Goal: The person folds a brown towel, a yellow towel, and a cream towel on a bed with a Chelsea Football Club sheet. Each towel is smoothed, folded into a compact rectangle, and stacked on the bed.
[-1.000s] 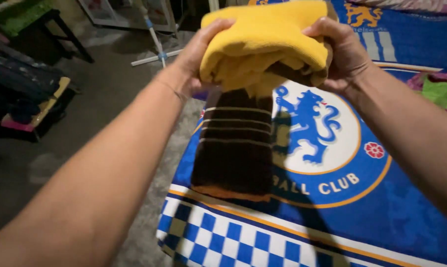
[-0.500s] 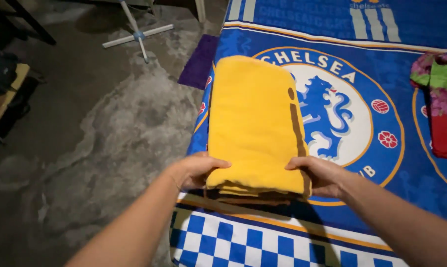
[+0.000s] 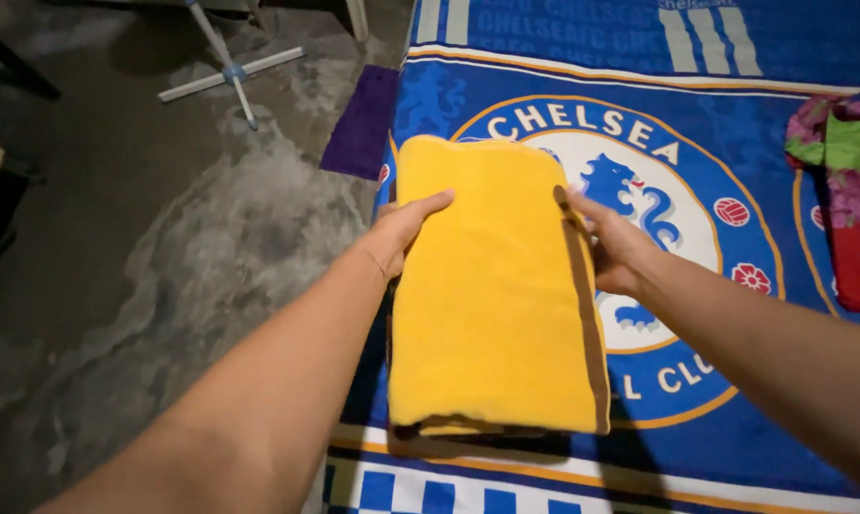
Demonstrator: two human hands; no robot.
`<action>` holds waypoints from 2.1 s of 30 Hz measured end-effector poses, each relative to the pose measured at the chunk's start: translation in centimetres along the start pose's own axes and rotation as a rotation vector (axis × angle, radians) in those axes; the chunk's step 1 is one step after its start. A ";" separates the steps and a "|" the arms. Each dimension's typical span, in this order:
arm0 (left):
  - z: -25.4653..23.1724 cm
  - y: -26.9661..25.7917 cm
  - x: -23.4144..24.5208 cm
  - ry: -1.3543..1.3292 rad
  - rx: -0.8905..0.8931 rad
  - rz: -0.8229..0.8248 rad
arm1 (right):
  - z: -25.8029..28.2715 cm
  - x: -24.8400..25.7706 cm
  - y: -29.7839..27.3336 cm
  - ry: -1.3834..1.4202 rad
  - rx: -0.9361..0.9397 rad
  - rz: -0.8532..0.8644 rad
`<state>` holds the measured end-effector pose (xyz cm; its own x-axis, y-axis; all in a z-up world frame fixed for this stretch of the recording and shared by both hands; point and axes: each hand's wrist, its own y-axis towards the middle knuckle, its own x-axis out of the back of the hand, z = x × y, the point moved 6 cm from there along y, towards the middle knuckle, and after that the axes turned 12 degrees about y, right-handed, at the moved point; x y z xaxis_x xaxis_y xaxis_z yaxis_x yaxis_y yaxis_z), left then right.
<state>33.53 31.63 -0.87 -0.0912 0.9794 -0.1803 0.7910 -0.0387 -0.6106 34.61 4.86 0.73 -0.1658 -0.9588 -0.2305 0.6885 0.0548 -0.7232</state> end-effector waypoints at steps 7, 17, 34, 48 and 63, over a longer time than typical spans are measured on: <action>-2.2 -1.8 -2.8 -0.238 -0.020 0.654 | 1.7 -1.6 0.3 0.380 -0.095 0.522; 1.6 0.4 1.0 -0.244 0.087 0.317 | 1.0 -5.6 2.9 0.254 -0.067 0.498; -0.1 -1.9 0.4 -0.142 -0.043 0.340 | 1.5 -5.5 3.4 0.210 -0.041 0.369; 6.9 -8.0 2.4 0.096 0.025 0.026 | -5.9 3.1 -5.5 -0.511 -0.021 0.017; 11.3 -19.5 -0.2 0.985 -0.512 -0.369 | -9.7 4.7 -10.5 -0.718 0.411 0.301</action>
<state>11.28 29.96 2.32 -0.0358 0.6536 0.7560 0.9864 0.1447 -0.0784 19.73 2.45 0.94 0.4529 -0.8708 0.1914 0.8539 0.3618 -0.3742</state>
